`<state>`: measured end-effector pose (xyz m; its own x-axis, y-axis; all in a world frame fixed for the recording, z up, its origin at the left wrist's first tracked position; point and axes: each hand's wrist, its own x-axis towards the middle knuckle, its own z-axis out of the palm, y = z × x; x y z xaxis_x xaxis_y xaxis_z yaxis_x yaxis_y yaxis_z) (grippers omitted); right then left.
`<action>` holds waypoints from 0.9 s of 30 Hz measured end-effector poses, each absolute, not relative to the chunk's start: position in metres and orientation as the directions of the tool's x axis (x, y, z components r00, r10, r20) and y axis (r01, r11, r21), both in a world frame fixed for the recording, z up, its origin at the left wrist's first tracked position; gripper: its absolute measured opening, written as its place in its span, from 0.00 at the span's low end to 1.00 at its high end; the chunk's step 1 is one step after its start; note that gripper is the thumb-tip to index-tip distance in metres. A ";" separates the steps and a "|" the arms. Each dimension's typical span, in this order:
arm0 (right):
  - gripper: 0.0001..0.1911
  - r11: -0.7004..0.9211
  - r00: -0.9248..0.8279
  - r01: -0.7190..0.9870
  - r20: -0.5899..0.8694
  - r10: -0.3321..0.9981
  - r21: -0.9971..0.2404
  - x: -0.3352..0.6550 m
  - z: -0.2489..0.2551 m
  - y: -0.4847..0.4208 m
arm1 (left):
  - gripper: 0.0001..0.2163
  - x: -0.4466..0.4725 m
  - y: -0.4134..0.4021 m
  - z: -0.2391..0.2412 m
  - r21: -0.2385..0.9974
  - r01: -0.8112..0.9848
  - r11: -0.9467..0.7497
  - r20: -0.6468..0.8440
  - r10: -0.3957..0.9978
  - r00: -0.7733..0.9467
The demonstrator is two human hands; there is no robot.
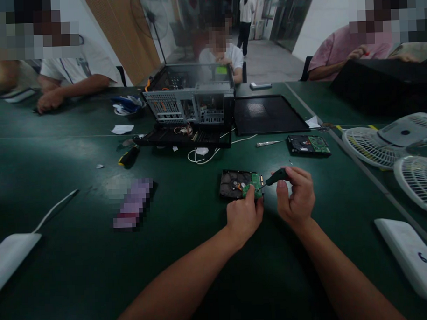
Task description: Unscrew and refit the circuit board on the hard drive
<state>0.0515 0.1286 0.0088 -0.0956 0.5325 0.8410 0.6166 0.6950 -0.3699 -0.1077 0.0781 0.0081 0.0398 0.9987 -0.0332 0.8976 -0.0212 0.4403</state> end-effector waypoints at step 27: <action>0.30 0.683 -0.112 0.681 0.883 0.455 -0.265 0.050 0.021 0.127 | 0.25 -0.108 0.077 0.010 0.454 0.891 -0.028 -0.032 0.998 0.048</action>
